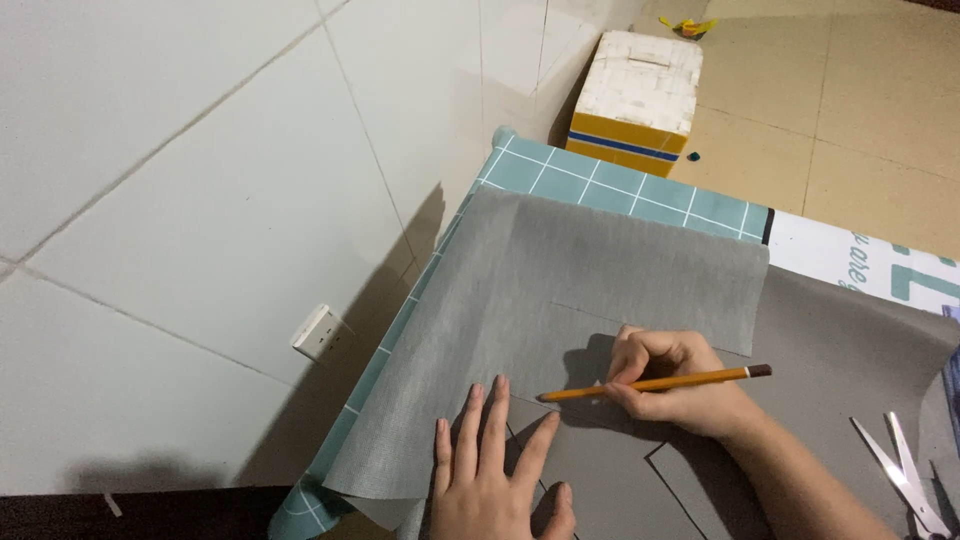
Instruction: Cutting and marking leather material with scissors and a pencil on a workshop table.
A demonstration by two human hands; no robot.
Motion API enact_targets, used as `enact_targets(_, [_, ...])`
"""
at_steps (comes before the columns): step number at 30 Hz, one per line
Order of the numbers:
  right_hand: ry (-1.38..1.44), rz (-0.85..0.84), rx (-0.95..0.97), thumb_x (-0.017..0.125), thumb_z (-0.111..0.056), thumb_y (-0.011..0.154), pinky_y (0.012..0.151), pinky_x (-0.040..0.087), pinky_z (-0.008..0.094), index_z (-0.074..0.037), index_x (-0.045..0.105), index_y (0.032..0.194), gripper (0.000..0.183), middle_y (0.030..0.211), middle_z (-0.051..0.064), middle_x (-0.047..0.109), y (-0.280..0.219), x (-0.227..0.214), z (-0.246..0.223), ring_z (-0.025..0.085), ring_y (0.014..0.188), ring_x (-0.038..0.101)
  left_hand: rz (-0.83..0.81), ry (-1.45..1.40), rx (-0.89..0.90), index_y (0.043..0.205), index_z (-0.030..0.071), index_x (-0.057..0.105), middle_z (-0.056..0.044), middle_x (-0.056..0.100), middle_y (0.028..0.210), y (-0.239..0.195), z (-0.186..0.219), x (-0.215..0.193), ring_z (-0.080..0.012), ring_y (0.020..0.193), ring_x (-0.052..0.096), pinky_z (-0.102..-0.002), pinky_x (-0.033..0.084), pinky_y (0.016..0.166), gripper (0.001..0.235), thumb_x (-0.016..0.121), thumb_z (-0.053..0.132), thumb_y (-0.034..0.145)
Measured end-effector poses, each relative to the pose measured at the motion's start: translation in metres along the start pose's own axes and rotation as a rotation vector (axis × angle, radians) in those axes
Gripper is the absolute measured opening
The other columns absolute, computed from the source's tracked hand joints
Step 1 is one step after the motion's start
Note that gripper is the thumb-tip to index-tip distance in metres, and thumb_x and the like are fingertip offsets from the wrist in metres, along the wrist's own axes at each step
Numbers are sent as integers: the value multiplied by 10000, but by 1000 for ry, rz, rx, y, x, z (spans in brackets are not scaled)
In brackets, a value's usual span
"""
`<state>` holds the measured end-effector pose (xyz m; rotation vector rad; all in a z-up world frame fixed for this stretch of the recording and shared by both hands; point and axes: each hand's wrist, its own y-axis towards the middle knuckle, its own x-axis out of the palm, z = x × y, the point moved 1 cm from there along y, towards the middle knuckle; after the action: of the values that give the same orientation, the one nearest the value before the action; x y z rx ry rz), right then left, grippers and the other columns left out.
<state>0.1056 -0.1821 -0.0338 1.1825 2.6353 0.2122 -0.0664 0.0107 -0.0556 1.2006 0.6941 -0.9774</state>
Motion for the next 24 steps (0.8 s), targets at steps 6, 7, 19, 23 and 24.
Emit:
enact_targets(6, [19,-16,-8,813,-17,788,618,589,255,-125,611,676,255,725,70,683,0,1,-1,147,663,658,-43,-45,-17,1394,393,629,-118,376,1627,1,0,-2,-333,1471,342,-593,289,1094,778,708,524,631])
enact_targets(7, [8,-23,-19,813,-19,791,620,583,255,-114,632,685,231,738,77,691,0,1,-1,146,664,657,-41,-56,-19,1393,390,631,-120,381,1624,1,0,-2,-337,1469,345,-601,294,1087,776,696,531,632])
enact_targets(19, [-90,-23,-70,826,-64,799,602,560,232,-119,669,678,205,727,50,726,3,13,-10,117,680,610,3,-16,1,1387,378,623,-133,390,1618,1,1,-1,-338,1464,368,-590,312,1093,787,668,543,619])
enact_targets(23, [-161,-12,-60,838,-93,794,595,564,218,-131,641,651,246,723,28,748,5,16,-16,102,677,631,-24,-29,3,1379,357,637,-147,390,1612,3,1,-5,-351,1468,354,-592,303,1098,720,635,518,677])
enact_targets(24, [-161,-12,-60,838,-93,794,595,564,218,-131,641,651,246,723,28,748,5,17,-16,102,677,631,-25,-29,3,1379,357,637,-147,390,1612,3,1,-5,-351,1468,354,-592,303,1098,720,635,518,677])
